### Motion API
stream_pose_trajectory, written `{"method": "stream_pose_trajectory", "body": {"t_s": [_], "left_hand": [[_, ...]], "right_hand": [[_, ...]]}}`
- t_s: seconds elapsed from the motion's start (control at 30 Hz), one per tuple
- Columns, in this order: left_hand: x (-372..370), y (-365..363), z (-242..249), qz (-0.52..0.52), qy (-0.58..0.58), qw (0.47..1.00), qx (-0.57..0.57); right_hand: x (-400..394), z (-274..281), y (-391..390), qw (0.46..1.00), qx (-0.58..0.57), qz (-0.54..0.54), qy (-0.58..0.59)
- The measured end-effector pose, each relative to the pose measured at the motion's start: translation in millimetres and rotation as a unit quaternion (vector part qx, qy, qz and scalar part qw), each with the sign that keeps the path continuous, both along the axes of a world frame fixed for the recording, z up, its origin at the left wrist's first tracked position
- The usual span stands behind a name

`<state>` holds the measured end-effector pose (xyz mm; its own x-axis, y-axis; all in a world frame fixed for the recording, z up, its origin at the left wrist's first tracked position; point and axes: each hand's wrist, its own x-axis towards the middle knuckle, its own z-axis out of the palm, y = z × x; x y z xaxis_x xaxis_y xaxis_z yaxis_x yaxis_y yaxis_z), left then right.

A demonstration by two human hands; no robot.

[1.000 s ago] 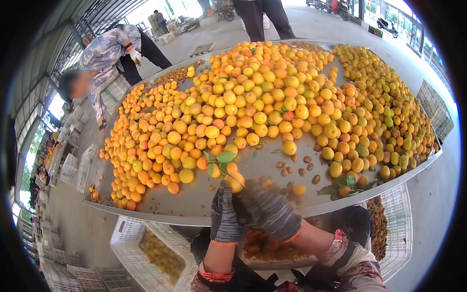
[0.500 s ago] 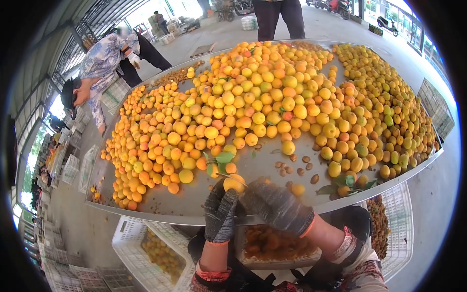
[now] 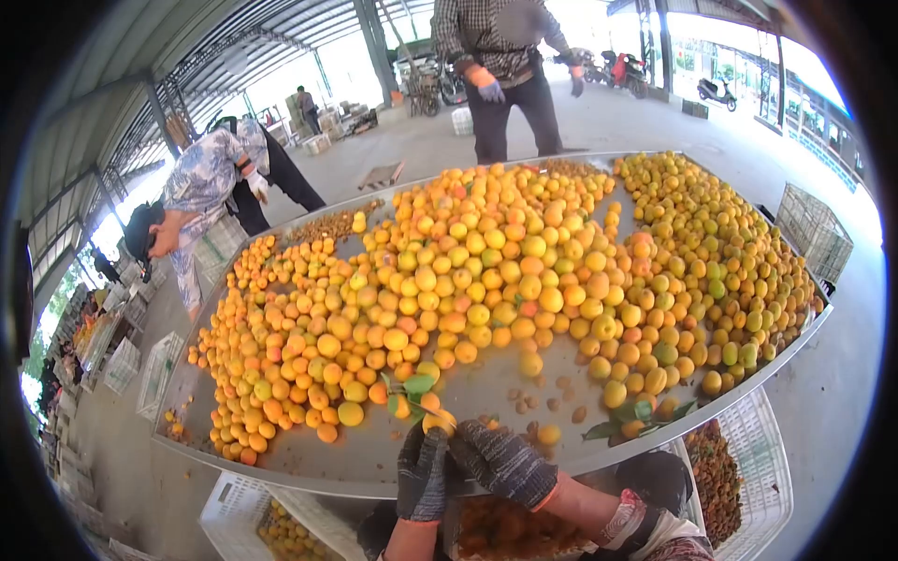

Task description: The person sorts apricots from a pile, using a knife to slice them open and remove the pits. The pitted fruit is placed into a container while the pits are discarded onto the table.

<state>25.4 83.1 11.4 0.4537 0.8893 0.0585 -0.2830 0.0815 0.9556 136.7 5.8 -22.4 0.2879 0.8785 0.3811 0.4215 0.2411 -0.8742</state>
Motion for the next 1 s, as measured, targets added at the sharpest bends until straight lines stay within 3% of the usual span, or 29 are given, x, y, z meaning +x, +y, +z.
{"method": "stream_pose_trajectory", "body": {"t_s": [0.07,0.1,0.17,0.2,0.27,0.33,0.4,0.43,0.47,0.53,0.6,0.67,0.7,0.73,0.77,0.8,0.83,0.87,0.93,1.0], "left_hand": [[-8.8,7.5,10.6,-0.088,0.097,0.991,-0.02],[-12.1,11.0,16.2,-0.087,0.091,0.992,-0.015],[-18.4,15.3,23.5,-0.157,0.076,0.985,-0.005],[-16.7,21.1,13.6,-0.144,0.089,0.982,0.077],[-17.7,13.7,23.0,-0.118,0.109,0.984,0.08],[-11.3,6.4,23.3,-0.094,0.131,0.984,0.081],[-0.1,-0.7,3.8,-0.005,-0.024,0.998,-0.061],[1.6,-2.8,-2.0,-0.006,-0.021,0.998,-0.064],[3.4,-3.8,-5.9,0.001,-0.037,0.995,-0.097],[4.6,-1.4,-8.8,0.006,-0.055,0.99,-0.13],[0.9,5.4,-4.3,-0.003,0.071,0.997,0.016],[-5.1,5.8,15.6,-0.046,0.087,0.995,0.024],[-7.4,5.8,24.0,-0.088,0.104,0.99,0.033],[-8.4,6.1,23.8,-0.087,0.104,0.99,0.032],[-9.3,5.5,23.1,-0.092,0.094,0.991,0.035],[-10.2,6.5,23.0,-0.096,0.082,0.991,0.04],[-12.2,8.4,24.9,-0.094,0.08,0.991,0.043],[-15.2,9.8,27.5,-0.104,0.104,0.986,0.072],[-14.7,9.0,26.0,-0.112,0.125,0.98,0.105],[-5.3,0.3,11.6,-0.058,-0.011,0.997,-0.049]], "right_hand": [[7.7,1.9,-1.0,1.0,-0.013,0.01,0.022],[12.4,5.0,-3.4,1.0,-0.009,0.011,0.016],[17.2,11.0,-10.4,0.985,-0.088,0.134,0.063],[16.5,12.9,-9.1,0.985,-0.085,0.135,0.059],[10.3,13.9,-7.0,0.953,-0.11,0.138,0.246],[3.4,4.9,-2.9,0.957,-0.1,0.118,0.246],[-1.7,-5.4,0.1,0.959,-0.094,0.099,0.25],[-4.5,-10.6,0.9,0.993,-0.058,0.028,-0.098],[-6.3,-13.7,1.2,0.899,-0.014,-0.046,-0.434],[-5.7,-14.7,-0.2,0.894,0.003,-0.059,-0.444],[-1.0,-7.1,-3.2,0.887,0.02,-0.073,-0.455],[9.0,6.4,-6.3,0.971,-0.07,0.013,-0.229],[10.3,5.1,-6.5,0.971,-0.069,0.013,-0.229],[11.6,3.4,-7.1,0.991,-0.102,0.072,0.049],[12.9,2.5,-7.8,0.929,-0.127,0.125,0.323],[14.1,3.4,-7.2,0.93,-0.127,0.128,0.322],[14.9,5.6,-6.4,0.992,-0.077,0.088,0.038],[16.0,7.5,-6.1,0.968,-0.021,0.039,-0.249],[19.6,-21.5,2.0,0.967,0.027,0.044,-0.248],[11.3,-42.3,2.3,0.965,0.071,0.048,-0.247]]}}
